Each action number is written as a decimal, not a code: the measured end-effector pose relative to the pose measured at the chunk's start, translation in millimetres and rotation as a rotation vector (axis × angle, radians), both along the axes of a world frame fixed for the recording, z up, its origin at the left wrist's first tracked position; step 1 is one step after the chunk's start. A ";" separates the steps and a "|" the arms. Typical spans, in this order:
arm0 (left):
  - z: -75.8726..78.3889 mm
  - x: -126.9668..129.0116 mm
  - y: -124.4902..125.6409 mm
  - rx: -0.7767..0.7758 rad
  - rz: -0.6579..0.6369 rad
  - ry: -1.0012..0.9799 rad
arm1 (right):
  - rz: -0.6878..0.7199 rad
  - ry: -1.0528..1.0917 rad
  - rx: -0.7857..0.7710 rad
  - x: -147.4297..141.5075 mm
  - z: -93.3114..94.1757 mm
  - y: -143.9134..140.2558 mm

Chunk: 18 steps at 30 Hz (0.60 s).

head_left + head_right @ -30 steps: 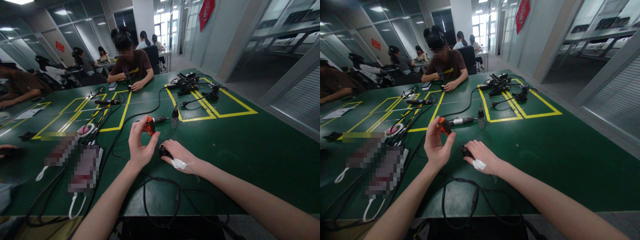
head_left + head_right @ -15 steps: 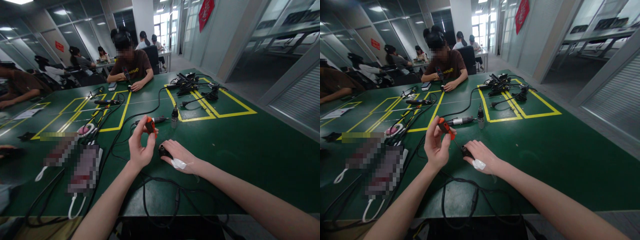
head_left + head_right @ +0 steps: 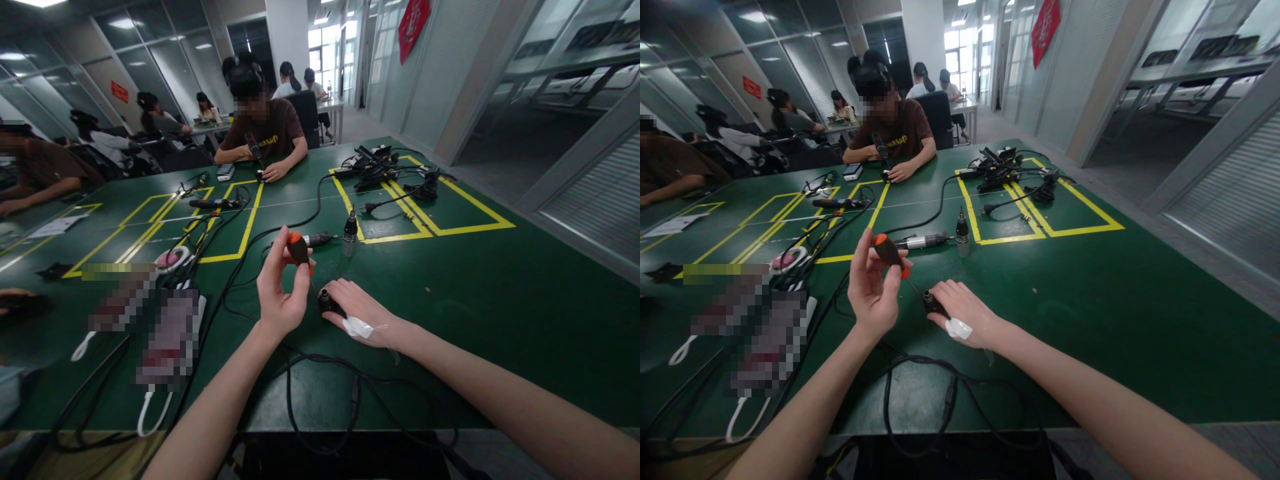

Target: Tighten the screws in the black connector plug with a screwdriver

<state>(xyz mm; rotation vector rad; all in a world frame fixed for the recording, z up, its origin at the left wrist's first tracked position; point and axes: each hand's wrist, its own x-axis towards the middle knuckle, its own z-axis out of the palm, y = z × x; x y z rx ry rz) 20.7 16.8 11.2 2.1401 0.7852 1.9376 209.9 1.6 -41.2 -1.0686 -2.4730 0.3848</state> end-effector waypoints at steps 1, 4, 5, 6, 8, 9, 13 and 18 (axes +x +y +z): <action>-0.1 0.2 -0.4 -0.004 -0.035 -0.003 | 0.001 0.000 -0.001 0.1 0.1 0.1; 0.4 0.2 -0.6 -0.015 -0.083 -0.009 | 0.002 -0.005 0.004 0.1 1.2 0.1; 0.8 0.2 -0.2 -0.013 -0.083 -0.009 | 0.002 -0.004 0.006 0.2 1.5 0.1; 1.2 0.2 0.4 -0.008 -0.074 -0.008 | 0.001 -0.002 0.007 0.2 1.7 0.1; 1.6 0.2 1.8 0.021 -0.030 -0.014 | -0.001 0.007 0.006 0.4 1.6 0.0; 1.6 0.1 2.6 0.036 0.001 -0.016 | -0.001 0.009 0.006 0.5 1.4 0.0; 0.6 -1.1 3.8 0.045 0.073 -0.002 | 0.005 0.001 0.007 0.9 0.4 0.0; 0.8 -0.6 0.8 -0.002 0.033 0.001 | 0.002 -0.001 0.002 0.6 1.3 -0.2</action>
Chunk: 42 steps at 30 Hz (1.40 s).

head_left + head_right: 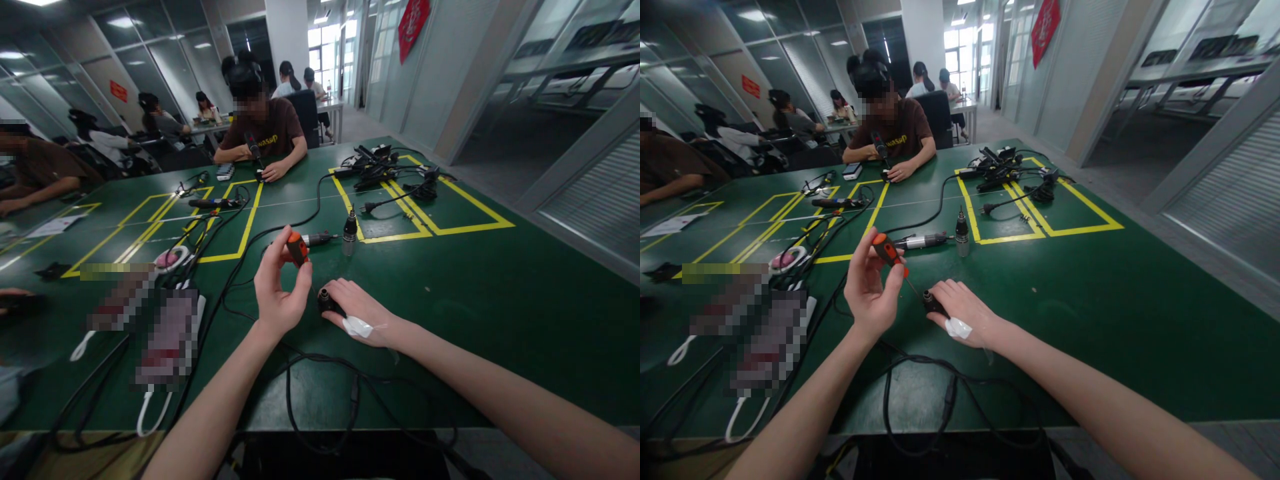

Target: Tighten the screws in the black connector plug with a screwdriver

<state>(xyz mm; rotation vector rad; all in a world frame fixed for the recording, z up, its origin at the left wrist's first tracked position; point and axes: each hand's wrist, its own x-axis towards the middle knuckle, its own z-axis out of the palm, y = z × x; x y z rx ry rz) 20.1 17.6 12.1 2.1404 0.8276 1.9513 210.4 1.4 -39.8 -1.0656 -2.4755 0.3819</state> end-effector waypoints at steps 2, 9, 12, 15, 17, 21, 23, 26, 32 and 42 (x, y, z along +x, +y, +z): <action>0.6 0.8 -1.6 -0.029 -0.074 -0.017 | -0.004 -0.008 -0.001 -0.4 0.5 -0.3; 1.4 0.9 -0.8 0.000 -0.130 -0.006 | -0.005 -0.014 -0.001 -1.1 -1.7 -0.2; 1.9 2.0 0.8 0.022 -0.111 -0.024 | -0.008 -0.016 -0.001 -0.7 -2.7 0.4; 2.2 3.0 0.5 0.019 -0.118 -0.026 | -0.003 -0.001 0.004 -0.1 -2.5 0.5; 2.3 2.7 -0.7 0.006 -0.126 -0.012 | 0.000 -0.002 0.011 0.1 -1.9 0.2; 3.0 0.8 -2.7 -0.014 -0.149 0.031 | 0.000 0.006 0.008 0.1 -1.2 0.0; 3.4 -0.1 -2.5 -0.024 -0.154 0.036 | 0.001 0.015 0.002 -0.1 -1.3 0.1; 2.4 -1.2 -0.5 -0.006 -0.130 0.031 | 0.000 0.007 -0.004 -0.5 -1.6 0.3; -5.9 -3.7 4.8 0.024 0.070 0.033 | -0.002 0.004 -0.004 -0.2 -1.4 0.2; 0.4 1.7 -1.0 -0.036 -0.154 -0.002 | -0.003 -0.006 0.018 -0.6 -1.8 0.0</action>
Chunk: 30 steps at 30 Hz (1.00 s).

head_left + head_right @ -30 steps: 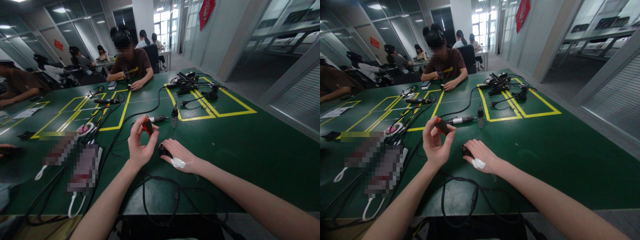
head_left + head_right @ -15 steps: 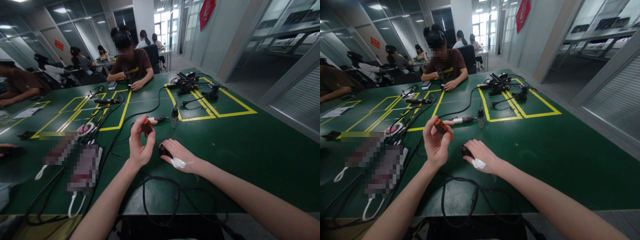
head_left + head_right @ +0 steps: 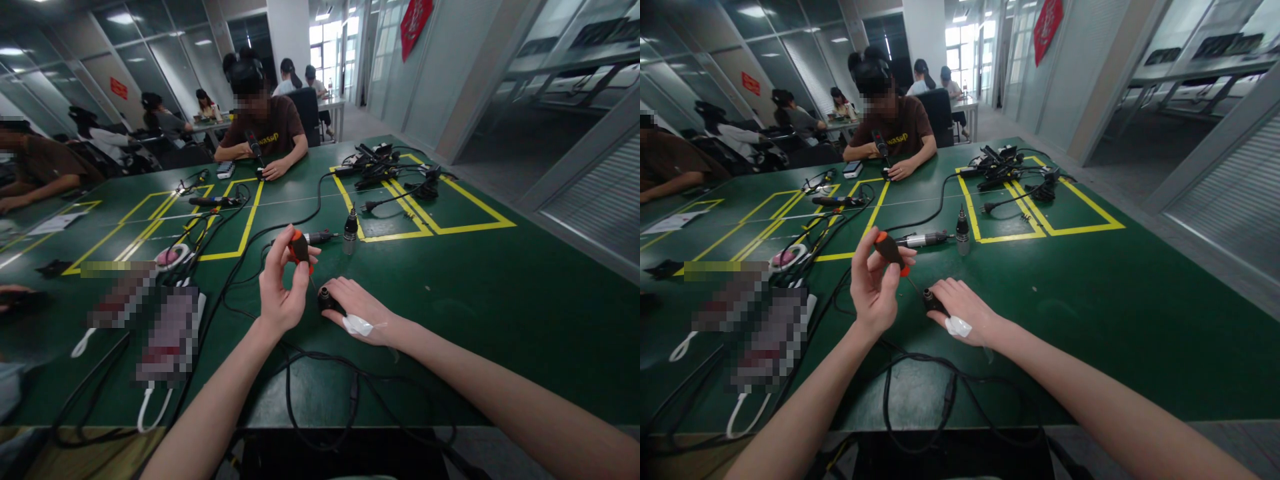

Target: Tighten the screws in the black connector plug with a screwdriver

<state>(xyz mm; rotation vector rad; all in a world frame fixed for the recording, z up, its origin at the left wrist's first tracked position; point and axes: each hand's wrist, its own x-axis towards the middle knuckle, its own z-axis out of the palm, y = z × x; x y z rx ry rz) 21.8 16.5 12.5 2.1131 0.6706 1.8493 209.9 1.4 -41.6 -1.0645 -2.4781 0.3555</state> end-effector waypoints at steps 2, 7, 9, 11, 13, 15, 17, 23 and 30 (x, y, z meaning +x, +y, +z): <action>-2.5 -1.7 2.3 0.047 0.081 0.007 | 0.000 0.004 0.002 0.2 -1.0 0.3; -6.3 -3.8 6.3 0.063 0.219 0.040 | 0.007 0.013 0.004 0.9 -0.1 0.3; -5.1 -3.0 4.8 0.043 0.199 0.037 | 0.009 0.011 0.003 1.0 0.9 -0.1; -3.4 -2.0 2.4 0.019 0.142 0.028 | 0.007 -0.002 0.004 0.9 1.5 -0.4; -2.0 -1.5 0.5 -0.007 0.088 0.014 | 0.005 -0.011 0.003 0.9 1.7 -0.4; -1.4 -1.6 0.2 -0.008 0.064 0.010 | 0.005 -0.009 -0.004 1.0 1.7 -0.3; -1.6 -2.2 1.5 0.013 0.084 0.010 | 0.005 -0.005 -0.012 0.9 1.7 -0.1; -3.5 -3.3 5.0 0.067 0.216 0.036 | 0.005 -0.009 -0.028 -0.1 2.8 -0.3; -0.6 -1.0 0.8 0.035 0.073 0.014 | 0.008 -0.006 -0.016 0.2 1.9 -0.3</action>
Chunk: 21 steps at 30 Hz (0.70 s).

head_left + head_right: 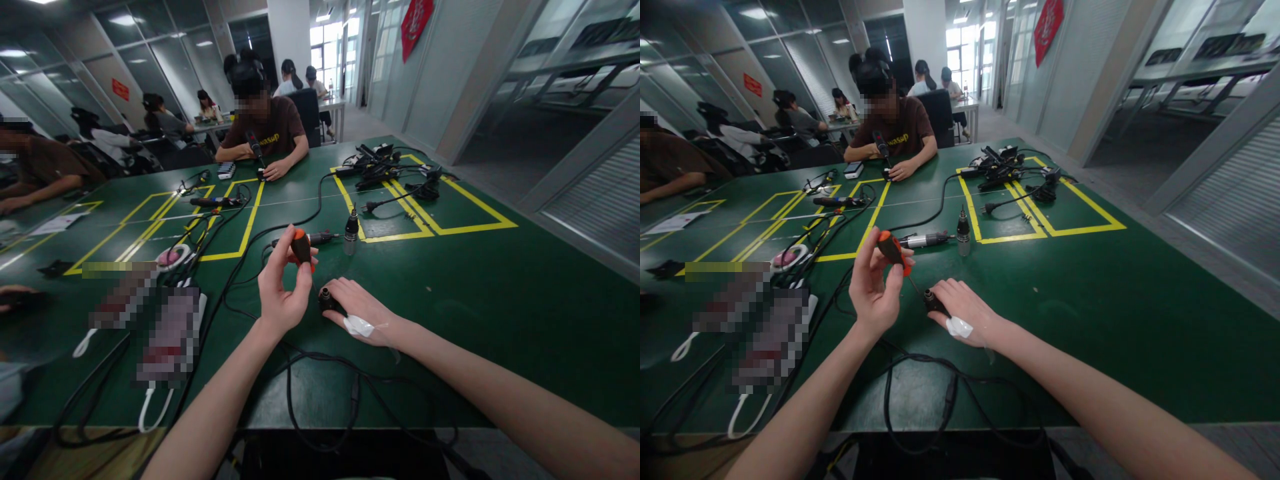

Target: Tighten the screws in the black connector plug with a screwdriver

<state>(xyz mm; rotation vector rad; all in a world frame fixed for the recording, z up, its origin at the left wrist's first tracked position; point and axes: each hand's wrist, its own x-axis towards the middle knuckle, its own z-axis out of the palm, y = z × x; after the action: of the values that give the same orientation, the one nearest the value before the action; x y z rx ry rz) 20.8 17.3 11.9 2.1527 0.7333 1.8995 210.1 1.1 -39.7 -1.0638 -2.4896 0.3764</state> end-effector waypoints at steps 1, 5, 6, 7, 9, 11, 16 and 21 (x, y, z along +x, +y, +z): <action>0.1 0.2 -0.1 -0.002 -0.022 -0.005 | 0.003 0.000 0.001 0.1 -0.4 0.1; -1.8 0.1 1.8 0.014 0.011 0.004 | -0.002 0.017 0.006 0.0 -2.7 0.5; -2.6 0.2 2.6 0.025 0.036 0.002 | -0.007 0.020 0.008 -0.1 -3.2 0.6; -3.4 0.2 3.4 0.035 0.058 -0.001 | -0.010 0.020 0.010 -0.2 -3.4 0.7; -4.0 0.5 4.4 0.041 0.089 -0.011 | -0.011 0.012 0.014 -0.5 -3.4 0.7; -3.4 0.9 4.2 0.034 0.096 -0.020 | -0.008 0.003 0.015 -0.7 -2.5 0.6; 0.4 0.5 -1.5 -0.049 0.046 0.009 | -0.008 -0.002 0.014 -0.2 -1.2 0.7; 0.7 -0.5 -5.1 -0.078 -0.076 -0.018 | -0.004 0.029 0.026 0.0 -4.2 0.9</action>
<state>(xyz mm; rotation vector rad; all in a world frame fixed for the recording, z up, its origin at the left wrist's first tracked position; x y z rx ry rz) 20.4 12.2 12.6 2.0834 0.7001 1.8199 210.1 2.0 -43.9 -1.0452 -2.4598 0.3552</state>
